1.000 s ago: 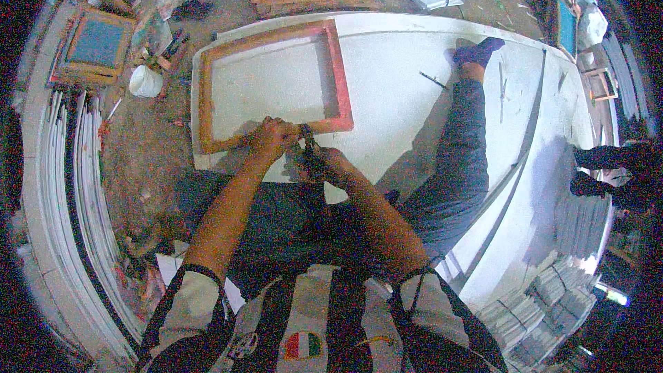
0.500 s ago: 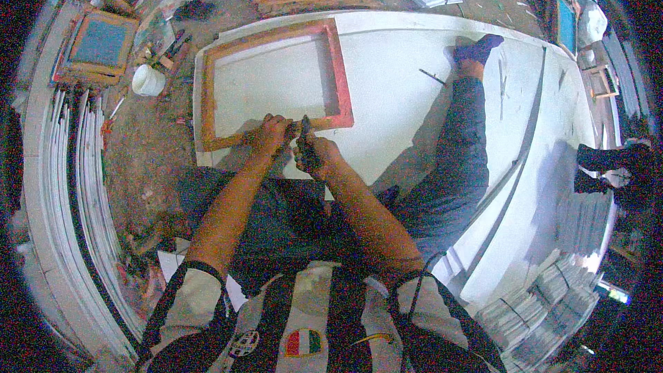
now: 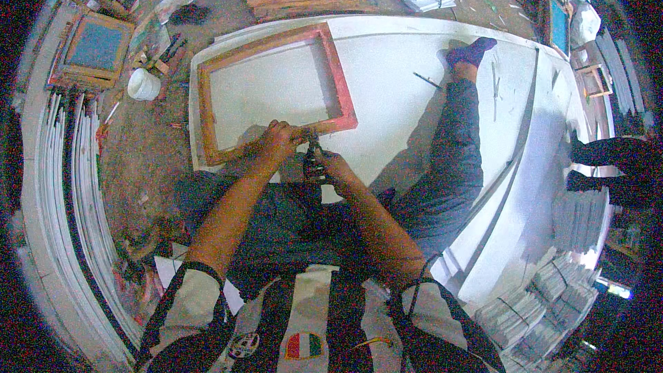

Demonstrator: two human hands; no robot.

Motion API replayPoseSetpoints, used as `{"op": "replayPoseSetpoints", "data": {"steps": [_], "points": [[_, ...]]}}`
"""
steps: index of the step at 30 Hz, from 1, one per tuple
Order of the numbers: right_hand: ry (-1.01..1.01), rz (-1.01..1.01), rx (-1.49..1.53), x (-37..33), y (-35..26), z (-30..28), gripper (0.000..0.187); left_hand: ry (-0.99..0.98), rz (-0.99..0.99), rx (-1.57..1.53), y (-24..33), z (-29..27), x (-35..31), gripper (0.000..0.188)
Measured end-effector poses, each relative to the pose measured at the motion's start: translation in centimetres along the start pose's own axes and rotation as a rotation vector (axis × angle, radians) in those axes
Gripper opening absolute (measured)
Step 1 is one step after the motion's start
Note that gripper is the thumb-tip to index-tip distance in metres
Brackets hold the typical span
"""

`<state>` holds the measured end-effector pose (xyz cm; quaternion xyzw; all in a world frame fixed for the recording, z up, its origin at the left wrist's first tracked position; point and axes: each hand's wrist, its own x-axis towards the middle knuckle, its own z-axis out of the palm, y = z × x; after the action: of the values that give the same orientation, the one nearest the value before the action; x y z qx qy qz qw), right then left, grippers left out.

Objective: The person sits on the floor and uses pliers to trim the edges of a wooden frame that has a white mesh screen attached. The person holds the frame steady with one hand while using the pliers to cut or remove material along the frame's perimeter.

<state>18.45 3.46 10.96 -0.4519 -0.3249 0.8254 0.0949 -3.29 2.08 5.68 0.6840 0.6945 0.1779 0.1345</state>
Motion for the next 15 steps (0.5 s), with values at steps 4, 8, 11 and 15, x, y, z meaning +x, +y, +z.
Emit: {"op": "replayPoseSetpoints", "data": {"steps": [4, 8, 11, 15], "points": [[-0.060, -0.031, -0.037, 0.7, 0.4, -1.4, 0.042, 0.033, 0.028, -0.058, 0.4, -0.5, 0.0, 0.029], [-0.106, 0.005, -0.014, 1.7, -0.3, -2.1, 0.045, 0.017, 0.010, -0.029, 0.7, -1.3, -0.1, 0.030], [-0.087, 0.060, 0.047, 2.5, -0.4, -2.6, 0.046, -0.012, -0.016, -0.010, 1.3, -1.8, -0.1, 0.031], [-0.157, -0.032, -0.027, 2.7, 0.0, -2.4, 0.048, 0.024, 0.006, 0.040, 0.1, -0.5, -0.5, 0.032]]}}
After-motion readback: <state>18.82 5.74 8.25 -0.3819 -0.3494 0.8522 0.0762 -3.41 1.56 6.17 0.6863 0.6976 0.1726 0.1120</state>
